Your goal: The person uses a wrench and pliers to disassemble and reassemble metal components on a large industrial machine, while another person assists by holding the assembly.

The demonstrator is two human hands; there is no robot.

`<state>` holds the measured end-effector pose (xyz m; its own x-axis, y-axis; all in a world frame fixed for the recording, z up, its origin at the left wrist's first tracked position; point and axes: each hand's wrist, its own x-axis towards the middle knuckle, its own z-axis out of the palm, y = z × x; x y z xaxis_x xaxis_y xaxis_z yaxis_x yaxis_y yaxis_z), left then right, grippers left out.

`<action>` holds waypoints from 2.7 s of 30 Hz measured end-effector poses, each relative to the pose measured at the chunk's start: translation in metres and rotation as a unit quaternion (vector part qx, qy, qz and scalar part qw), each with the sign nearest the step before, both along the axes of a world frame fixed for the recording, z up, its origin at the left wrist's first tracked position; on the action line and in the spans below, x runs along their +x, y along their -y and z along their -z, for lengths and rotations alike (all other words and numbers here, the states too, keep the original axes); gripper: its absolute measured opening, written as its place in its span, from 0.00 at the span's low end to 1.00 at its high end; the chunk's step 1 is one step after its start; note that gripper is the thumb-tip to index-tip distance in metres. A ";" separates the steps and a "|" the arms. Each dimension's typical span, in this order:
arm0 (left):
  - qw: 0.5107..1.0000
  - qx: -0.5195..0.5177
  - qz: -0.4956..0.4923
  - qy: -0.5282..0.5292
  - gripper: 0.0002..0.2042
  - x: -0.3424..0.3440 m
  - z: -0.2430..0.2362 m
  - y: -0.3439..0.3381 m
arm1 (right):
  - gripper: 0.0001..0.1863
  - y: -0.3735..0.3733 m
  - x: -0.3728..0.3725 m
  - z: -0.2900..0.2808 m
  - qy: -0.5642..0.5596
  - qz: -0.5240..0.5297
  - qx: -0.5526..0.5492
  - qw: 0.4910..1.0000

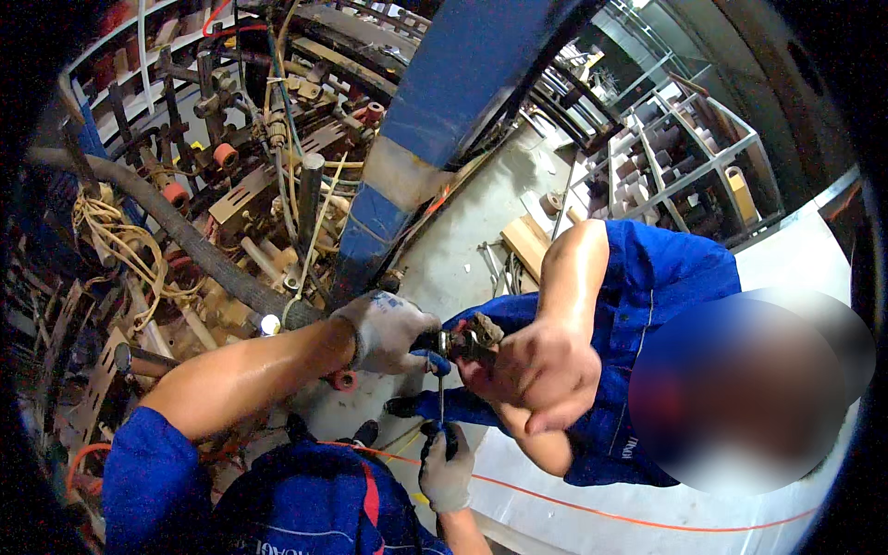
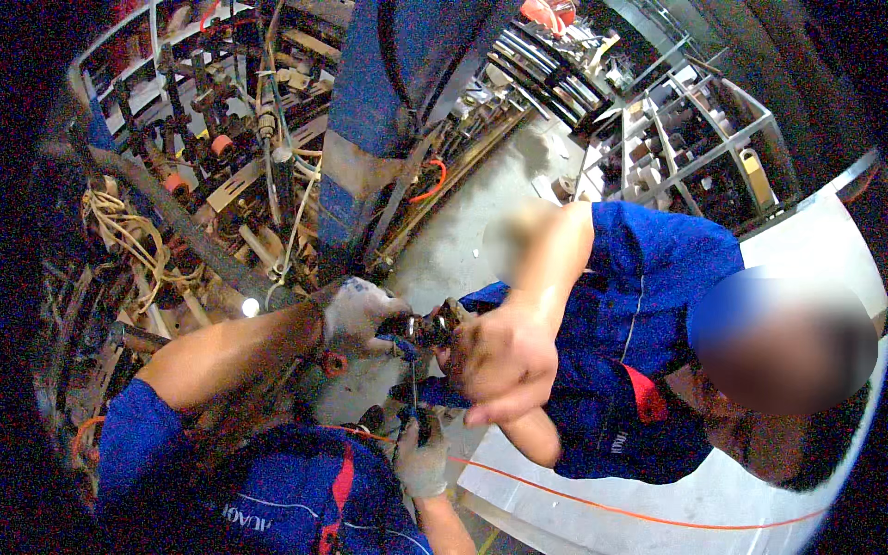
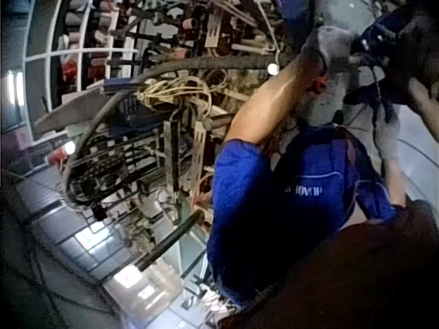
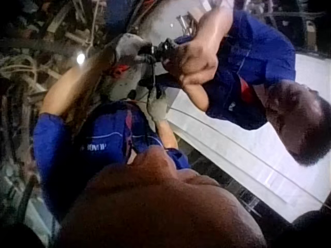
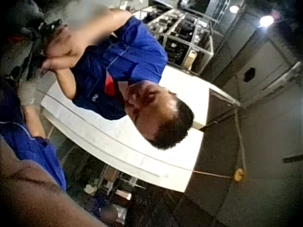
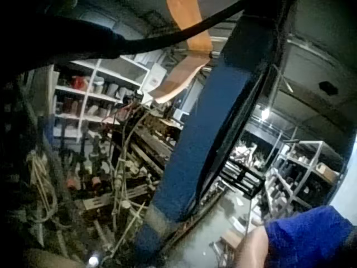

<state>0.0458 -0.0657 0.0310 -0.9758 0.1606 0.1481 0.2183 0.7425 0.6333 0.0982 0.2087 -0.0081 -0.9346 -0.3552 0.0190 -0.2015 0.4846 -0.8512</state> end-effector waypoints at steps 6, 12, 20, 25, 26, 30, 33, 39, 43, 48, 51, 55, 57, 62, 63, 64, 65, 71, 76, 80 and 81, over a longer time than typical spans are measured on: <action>1.000 -0.007 -0.020 0.022 0.22 -0.002 0.003 0.000 | 0.15 -0.011 -0.001 0.022 -0.066 -0.051 0.063 0.995; 1.000 0.008 -0.028 0.001 0.24 -0.011 -0.007 0.002 | 0.18 -0.016 -0.005 0.029 -0.156 -0.128 0.271 0.941; 0.998 0.031 -0.047 0.005 0.22 -0.013 -0.012 0.004 | 0.11 0.017 -0.020 0.005 0.047 0.011 0.036 0.998; 0.998 0.021 -0.033 0.040 0.23 -0.016 -0.010 0.011 | 0.12 0.024 -0.022 0.001 0.074 0.004 -0.024 0.997; 0.999 0.016 -0.021 0.040 0.25 -0.019 -0.008 0.012 | 0.12 0.024 -0.023 0.000 0.047 0.004 -0.004 0.999; 0.998 0.050 -0.011 0.024 0.22 -0.021 -0.003 0.013 | 0.11 0.025 -0.028 -0.011 0.031 0.008 0.034 0.999; 0.997 0.071 -0.025 -0.008 0.20 -0.017 -0.004 0.015 | 0.11 0.025 -0.033 -0.011 0.056 -0.006 -0.002 0.998; 0.990 0.135 -0.017 -0.036 0.20 -0.014 -0.003 0.020 | 0.11 0.022 -0.039 -0.010 0.020 -0.023 0.013 0.999; 0.989 0.131 0.004 -0.072 0.19 -0.016 -0.015 0.017 | 0.10 0.018 -0.036 -0.015 -0.020 -0.017 0.000 1.000; 0.994 0.090 -0.005 -0.062 0.17 -0.015 -0.018 0.016 | 0.10 0.010 -0.032 -0.016 -0.135 -0.052 0.109 0.983; 0.993 0.088 -0.010 -0.079 0.17 -0.008 -0.012 0.012 | 0.10 0.025 -0.021 -0.035 -0.056 0.013 0.061 0.996; 0.996 0.084 -0.005 -0.029 0.18 -0.003 -0.024 0.010 | 0.08 0.009 -0.024 -0.007 -0.129 -0.037 0.096 0.986; 0.996 0.085 -0.004 -0.013 0.19 0.000 -0.026 0.009 | 0.08 0.006 -0.025 -0.002 -0.131 -0.048 0.081 0.987; 0.993 0.114 0.015 -0.022 0.18 0.001 -0.027 0.007 | 0.09 0.003 -0.027 0.004 -0.066 -0.032 0.040 0.997; 0.995 0.099 0.011 -0.027 0.18 0.000 -0.029 0.007 | 0.09 -0.002 -0.028 0.012 -0.074 -0.030 0.040 0.996; 0.996 0.085 0.005 -0.027 0.17 0.001 -0.026 0.007 | 0.09 0.000 -0.027 0.009 -0.045 -0.024 0.034 0.998; 0.997 0.071 0.000 -0.026 0.17 0.001 -0.023 0.006 | 0.10 0.003 -0.024 0.002 -0.017 -0.019 0.028 0.999; 0.996 0.078 -0.001 -0.031 0.18 0.001 -0.018 0.003 | 0.11 0.006 -0.020 0.007 -0.033 -0.014 -0.005 0.999; 0.999 0.035 -0.005 0.001 0.21 -0.002 -0.020 0.004 | 0.11 0.000 -0.023 0.024 -0.050 0.000 0.032 0.998; 0.998 0.062 -0.021 -0.002 0.22 -0.002 -0.018 0.002 | 0.12 0.002 -0.024 0.037 -0.090 0.024 0.035 0.995; 0.997 0.073 -0.021 -0.034 0.21 -0.004 -0.017 0.003 | 0.12 0.004 -0.026 0.035 -0.080 0.023 0.023 0.996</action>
<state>0.0417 -0.0691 0.0481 -0.9681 0.0922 0.2329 0.2354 0.6531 0.7197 0.0724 0.2049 -0.0435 -0.9364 -0.3151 0.1547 -0.3098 0.5346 -0.7863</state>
